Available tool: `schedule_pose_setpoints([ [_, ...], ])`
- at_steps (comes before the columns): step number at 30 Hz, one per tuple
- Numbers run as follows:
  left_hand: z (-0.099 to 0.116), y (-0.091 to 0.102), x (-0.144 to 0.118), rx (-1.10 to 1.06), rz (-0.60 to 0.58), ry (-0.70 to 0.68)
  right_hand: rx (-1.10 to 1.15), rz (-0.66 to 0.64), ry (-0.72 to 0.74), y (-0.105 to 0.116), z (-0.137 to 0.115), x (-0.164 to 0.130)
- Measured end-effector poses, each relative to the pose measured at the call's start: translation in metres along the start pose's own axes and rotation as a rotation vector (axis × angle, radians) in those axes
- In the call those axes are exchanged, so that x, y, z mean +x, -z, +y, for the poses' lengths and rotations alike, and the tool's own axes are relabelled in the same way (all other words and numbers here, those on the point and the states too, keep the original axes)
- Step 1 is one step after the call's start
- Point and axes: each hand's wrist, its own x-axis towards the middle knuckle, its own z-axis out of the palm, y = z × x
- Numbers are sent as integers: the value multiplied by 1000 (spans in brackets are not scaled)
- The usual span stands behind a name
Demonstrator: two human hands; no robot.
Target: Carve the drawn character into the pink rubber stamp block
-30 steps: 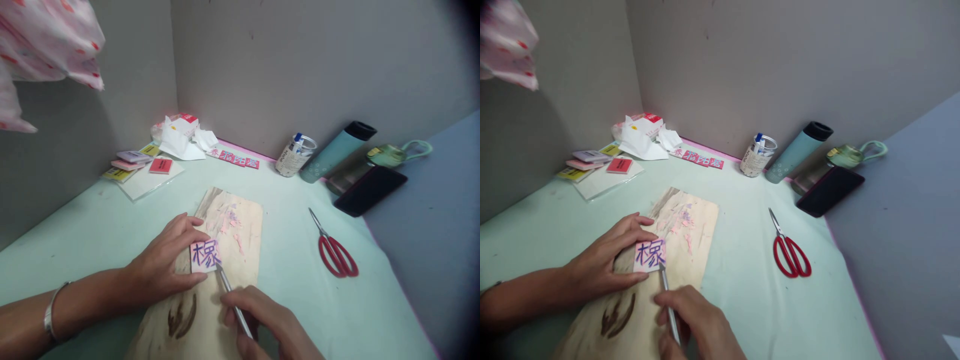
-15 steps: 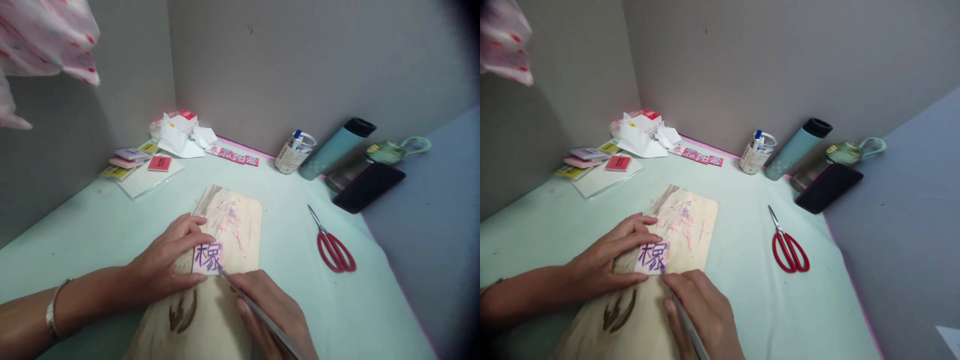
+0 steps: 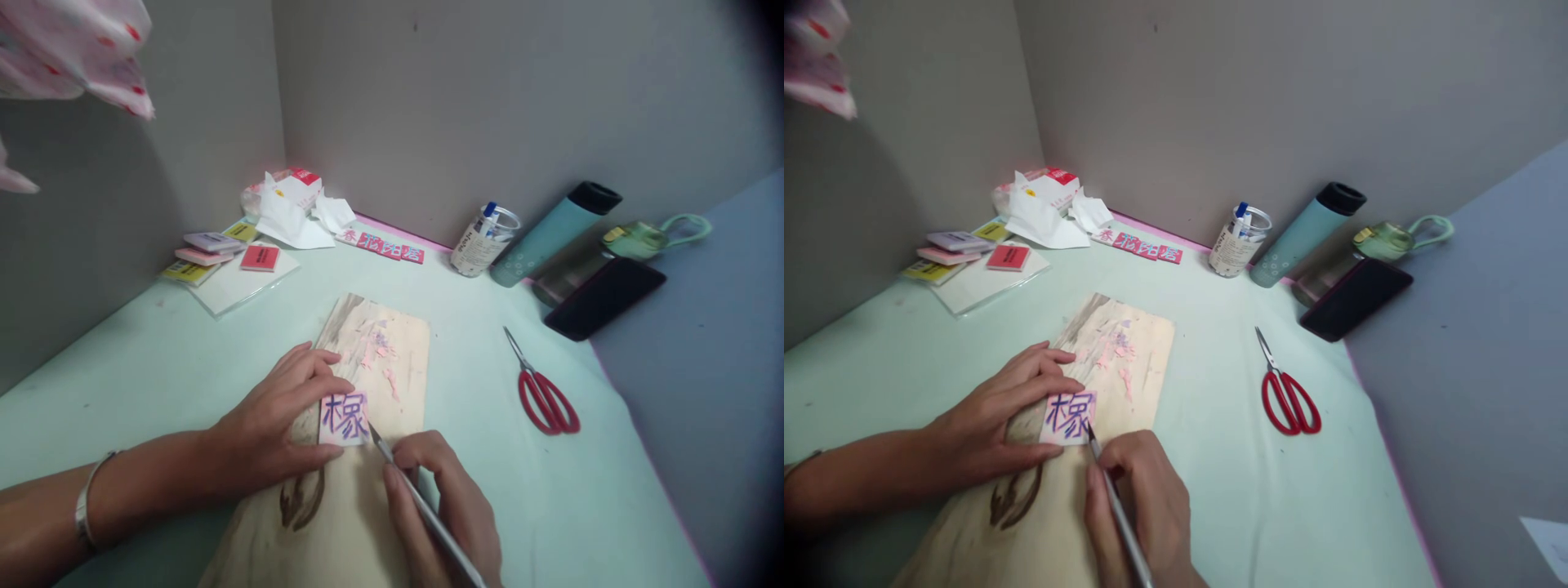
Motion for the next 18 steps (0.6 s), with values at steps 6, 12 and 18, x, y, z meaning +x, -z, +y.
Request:
schedule_pose_setpoints([
  [6,0,0,0,-12,-14,-12,4,-16,25,-17,5,-7],
  [12,-2,-1,0,-29,-25,-18,40,-28,23,-20,9,-9],
  [18,-2,-1,-1,-25,-26,-15,55,-59,13,-20,12,-9],
])
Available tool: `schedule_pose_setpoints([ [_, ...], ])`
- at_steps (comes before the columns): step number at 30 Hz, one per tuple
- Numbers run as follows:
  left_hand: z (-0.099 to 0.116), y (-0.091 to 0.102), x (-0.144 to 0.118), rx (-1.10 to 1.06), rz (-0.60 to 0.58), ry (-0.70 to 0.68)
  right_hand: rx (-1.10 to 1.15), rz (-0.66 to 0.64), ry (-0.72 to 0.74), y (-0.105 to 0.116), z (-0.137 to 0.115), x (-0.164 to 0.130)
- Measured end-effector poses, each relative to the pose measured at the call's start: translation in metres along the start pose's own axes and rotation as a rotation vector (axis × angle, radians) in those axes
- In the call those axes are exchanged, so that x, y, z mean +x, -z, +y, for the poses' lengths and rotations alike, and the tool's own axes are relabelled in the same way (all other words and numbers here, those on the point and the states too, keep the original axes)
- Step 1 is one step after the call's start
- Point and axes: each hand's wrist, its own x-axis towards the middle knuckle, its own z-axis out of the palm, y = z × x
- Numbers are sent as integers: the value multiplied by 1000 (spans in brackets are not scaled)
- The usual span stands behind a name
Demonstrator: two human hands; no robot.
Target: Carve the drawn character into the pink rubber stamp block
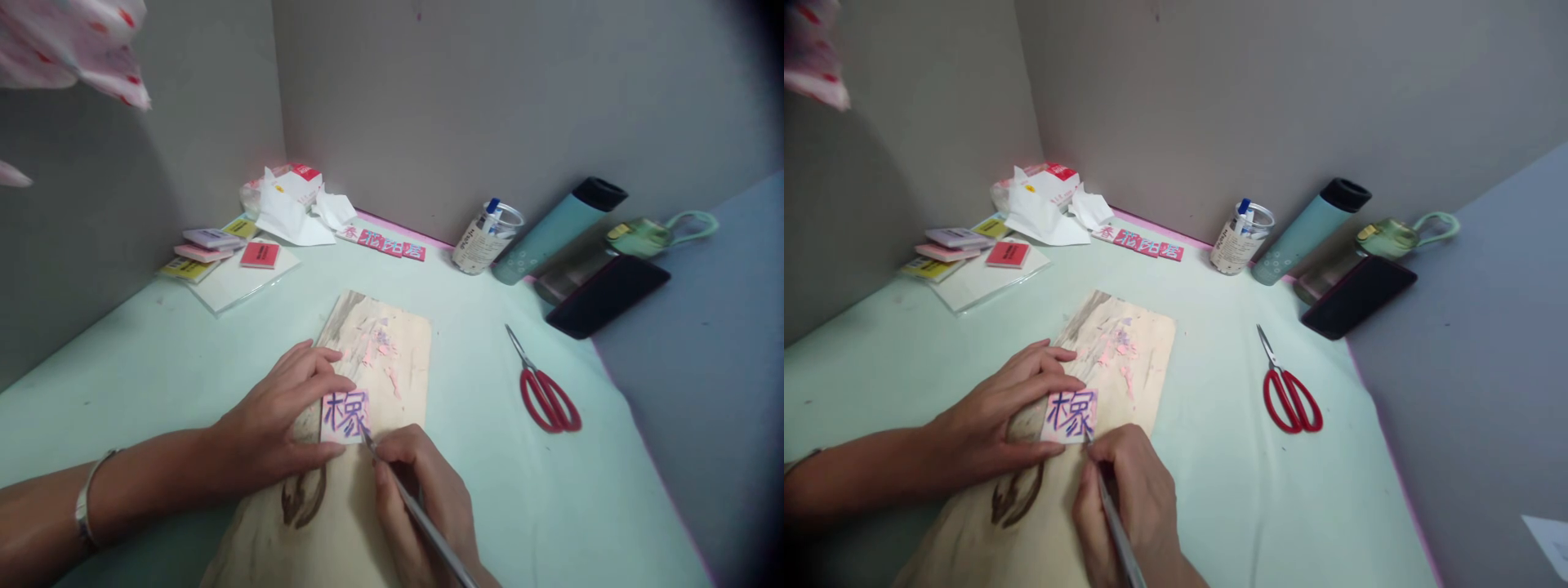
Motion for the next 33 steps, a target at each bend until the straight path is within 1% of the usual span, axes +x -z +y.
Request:
schedule_pose_setpoints([
  [10,-1,0,0,-3,6,-3,-19,6,-27,-1,-2,-1],
  [16,0,0,1,-5,7,-12,30,8,30,-3,1,0],
  [21,-1,-1,3,12,26,-20,22,24,75,-4,1,1],
  [26,-1,-1,2,29,35,-19,22,17,75,-5,2,0],
  [33,-1,1,1,62,7,-19,32,11,80,-5,2,1],
])
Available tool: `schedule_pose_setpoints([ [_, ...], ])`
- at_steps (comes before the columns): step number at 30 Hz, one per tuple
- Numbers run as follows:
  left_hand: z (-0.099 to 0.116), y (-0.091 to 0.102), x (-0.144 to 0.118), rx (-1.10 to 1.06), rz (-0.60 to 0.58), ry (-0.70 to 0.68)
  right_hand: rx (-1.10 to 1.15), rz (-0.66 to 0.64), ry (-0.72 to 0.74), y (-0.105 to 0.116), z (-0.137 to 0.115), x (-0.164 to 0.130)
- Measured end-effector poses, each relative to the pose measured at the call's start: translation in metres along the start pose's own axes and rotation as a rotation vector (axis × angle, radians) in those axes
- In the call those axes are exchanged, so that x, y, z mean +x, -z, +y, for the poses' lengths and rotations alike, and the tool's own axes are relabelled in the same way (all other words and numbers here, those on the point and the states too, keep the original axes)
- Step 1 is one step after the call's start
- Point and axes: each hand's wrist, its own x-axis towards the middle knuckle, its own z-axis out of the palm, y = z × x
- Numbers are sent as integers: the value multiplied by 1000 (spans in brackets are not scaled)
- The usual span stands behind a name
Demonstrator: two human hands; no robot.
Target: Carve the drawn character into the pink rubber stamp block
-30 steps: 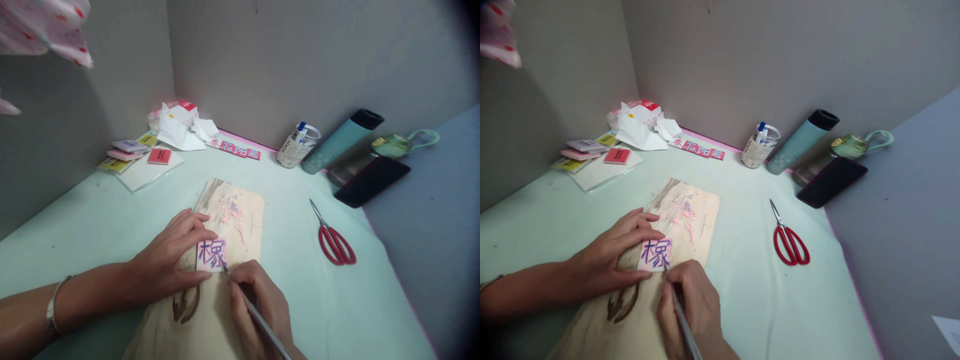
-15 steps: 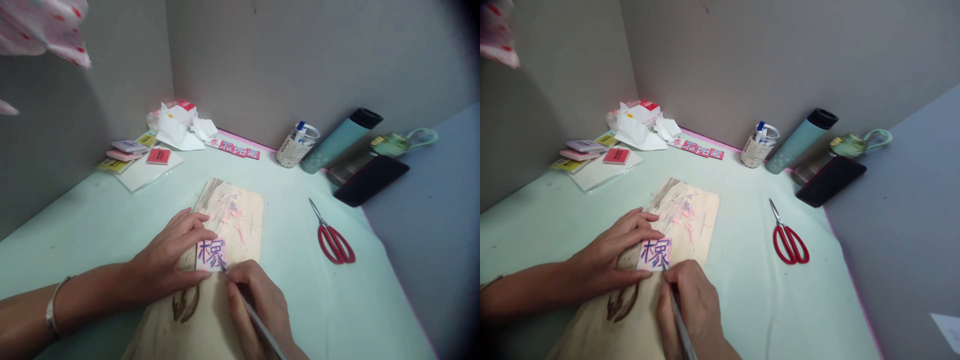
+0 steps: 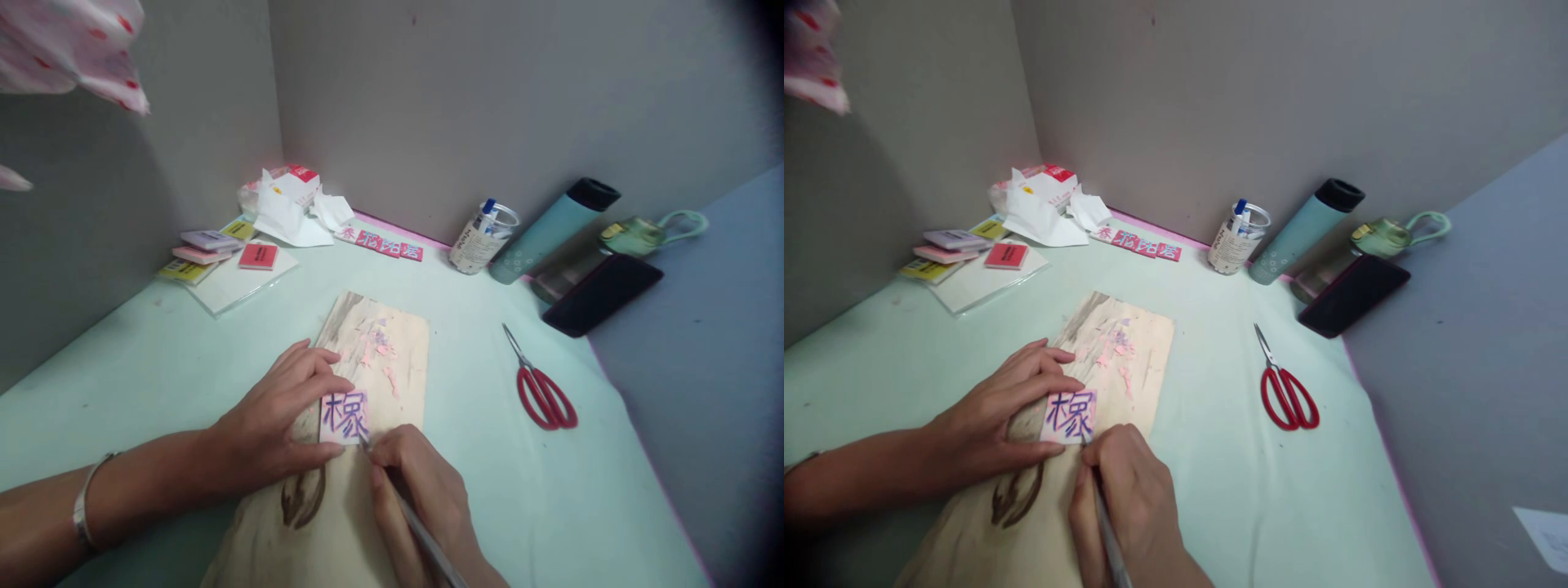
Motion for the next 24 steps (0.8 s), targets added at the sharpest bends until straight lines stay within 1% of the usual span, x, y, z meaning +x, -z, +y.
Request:
schedule_pose_setpoints([
  [4,0,0,0,-2,6,-7,-4,-13,-3,7,-5,4],
  [7,0,0,0,-7,12,7,-9,-60,-63,14,-10,6],
  [9,0,0,0,-15,10,7,-17,-56,-92,16,-11,6],
  [11,0,0,-1,-26,6,2,-17,-27,-79,15,-10,5],
  [14,1,0,0,-41,-2,-6,-13,-5,-24,10,-5,2],
  [18,1,0,1,-45,-14,3,-21,-17,-10,6,-1,1],
  [24,1,0,1,-43,-15,-6,-13,-28,17,8,-3,2],
])
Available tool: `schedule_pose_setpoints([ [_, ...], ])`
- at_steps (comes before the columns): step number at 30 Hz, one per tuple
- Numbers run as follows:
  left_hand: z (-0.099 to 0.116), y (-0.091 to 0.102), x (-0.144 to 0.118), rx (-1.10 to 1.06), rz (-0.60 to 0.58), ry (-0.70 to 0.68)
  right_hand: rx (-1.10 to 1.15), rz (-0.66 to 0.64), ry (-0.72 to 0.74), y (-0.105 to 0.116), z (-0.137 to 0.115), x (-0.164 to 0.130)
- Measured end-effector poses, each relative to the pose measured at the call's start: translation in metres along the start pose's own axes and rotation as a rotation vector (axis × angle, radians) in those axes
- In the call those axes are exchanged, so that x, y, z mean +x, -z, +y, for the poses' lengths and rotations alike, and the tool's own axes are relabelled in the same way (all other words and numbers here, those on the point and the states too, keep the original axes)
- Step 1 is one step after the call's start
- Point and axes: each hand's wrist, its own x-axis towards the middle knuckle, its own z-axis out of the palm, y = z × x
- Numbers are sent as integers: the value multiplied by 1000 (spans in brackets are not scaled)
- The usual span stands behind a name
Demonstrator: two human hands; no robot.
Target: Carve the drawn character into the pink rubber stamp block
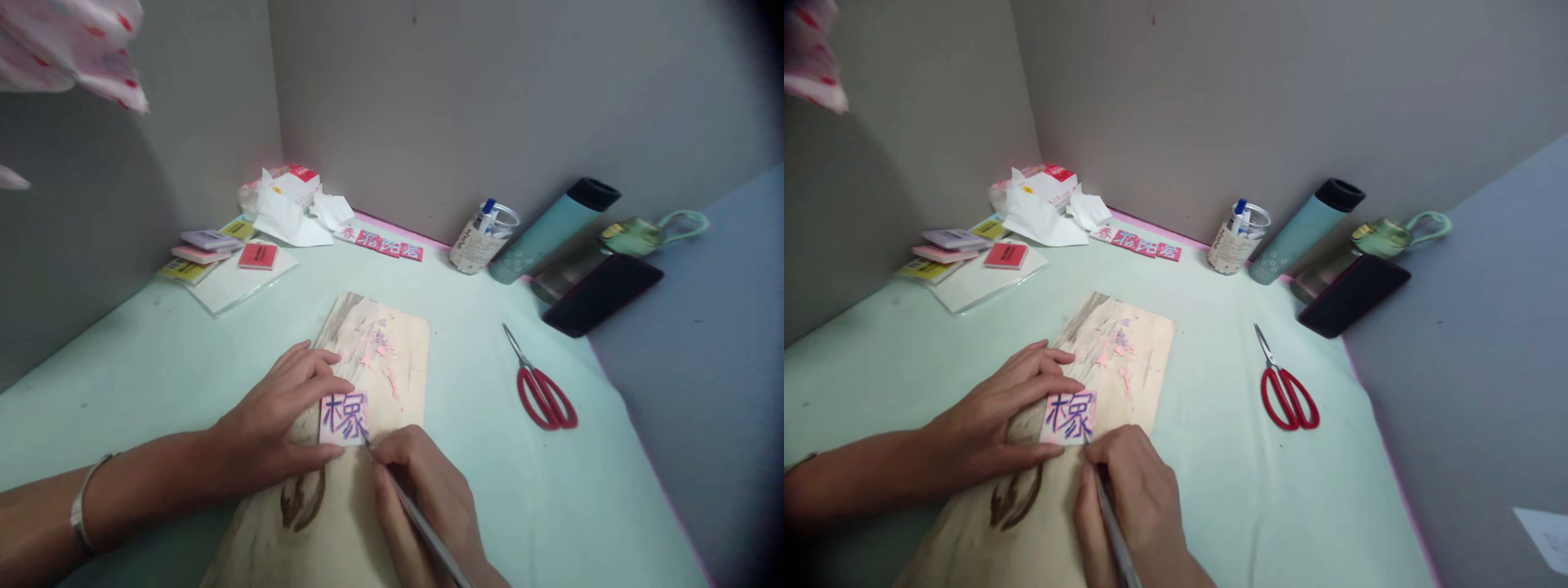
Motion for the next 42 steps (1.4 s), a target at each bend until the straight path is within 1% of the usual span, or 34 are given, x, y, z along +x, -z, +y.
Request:
schedule_pose_setpoints([
  [6,0,0,-1,-1,-3,10,12,-33,-83,5,-2,-2],
  [14,1,-1,-1,-6,19,15,3,-61,-67,9,-6,7],
  [17,0,0,-1,-2,31,14,-5,-53,-85,10,-8,9],
  [21,1,0,-1,12,20,15,-11,-46,-98,11,-8,9],
  [26,2,0,0,10,30,12,7,-88,-106,13,-7,10],
  [32,1,0,0,3,31,11,77,-101,-180,11,-5,5],
  [37,1,-1,-1,2,16,16,66,-88,-157,11,-6,5],
  [39,1,-1,-1,6,5,20,75,-106,-177,13,-6,6],
  [42,1,-1,0,7,-5,18,116,-147,-254,17,-8,9],
])
